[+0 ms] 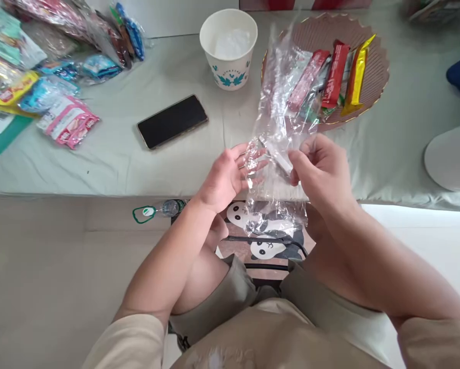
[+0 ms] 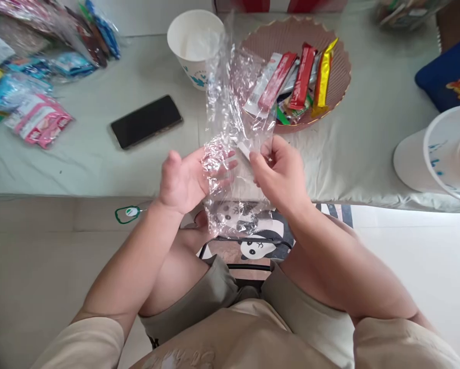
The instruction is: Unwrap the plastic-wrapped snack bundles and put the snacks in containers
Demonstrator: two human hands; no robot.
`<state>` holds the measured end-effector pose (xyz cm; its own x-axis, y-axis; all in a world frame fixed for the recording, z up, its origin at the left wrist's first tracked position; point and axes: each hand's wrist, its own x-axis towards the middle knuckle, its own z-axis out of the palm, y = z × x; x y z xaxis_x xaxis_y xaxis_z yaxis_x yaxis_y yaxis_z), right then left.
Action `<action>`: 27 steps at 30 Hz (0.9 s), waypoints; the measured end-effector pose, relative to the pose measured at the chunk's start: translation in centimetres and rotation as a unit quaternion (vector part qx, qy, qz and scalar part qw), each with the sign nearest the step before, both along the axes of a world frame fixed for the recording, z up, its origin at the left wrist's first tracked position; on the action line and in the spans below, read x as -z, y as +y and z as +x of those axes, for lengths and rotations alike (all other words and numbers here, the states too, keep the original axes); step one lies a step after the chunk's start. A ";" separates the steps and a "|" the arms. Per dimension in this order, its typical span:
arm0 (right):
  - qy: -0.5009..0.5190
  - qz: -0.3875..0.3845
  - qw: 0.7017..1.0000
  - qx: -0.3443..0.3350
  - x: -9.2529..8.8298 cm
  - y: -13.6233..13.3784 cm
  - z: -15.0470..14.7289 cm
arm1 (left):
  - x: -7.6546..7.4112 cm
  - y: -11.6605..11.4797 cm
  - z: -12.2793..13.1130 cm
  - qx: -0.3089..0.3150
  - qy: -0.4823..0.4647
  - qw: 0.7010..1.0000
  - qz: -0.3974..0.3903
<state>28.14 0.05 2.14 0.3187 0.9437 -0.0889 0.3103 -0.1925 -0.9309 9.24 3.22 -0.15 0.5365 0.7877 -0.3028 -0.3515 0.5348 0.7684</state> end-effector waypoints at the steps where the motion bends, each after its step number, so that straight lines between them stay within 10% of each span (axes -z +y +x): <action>1: -0.023 0.015 1.000 0.002 0.1 0.0 0.0 | 0.2 -0.1 0.2 0.004 0.001 1.000 -0.001; 12: 0.139 0.002 0.990 -0.011 1.8 0.0 0.5 | 0.4 1.3 0.4 -0.131 0.166 0.977 -0.013; 21: 0.386 -0.152 0.901 -0.124 2.1 -0.2 -0.8 | 1.1 0.5 0.4 -0.082 0.144 0.981 0.098; 27: 0.239 -0.051 0.969 -0.043 2.6 0.0 -0.7 | 1.6 0.0 0.6 -0.186 0.236 0.931 0.209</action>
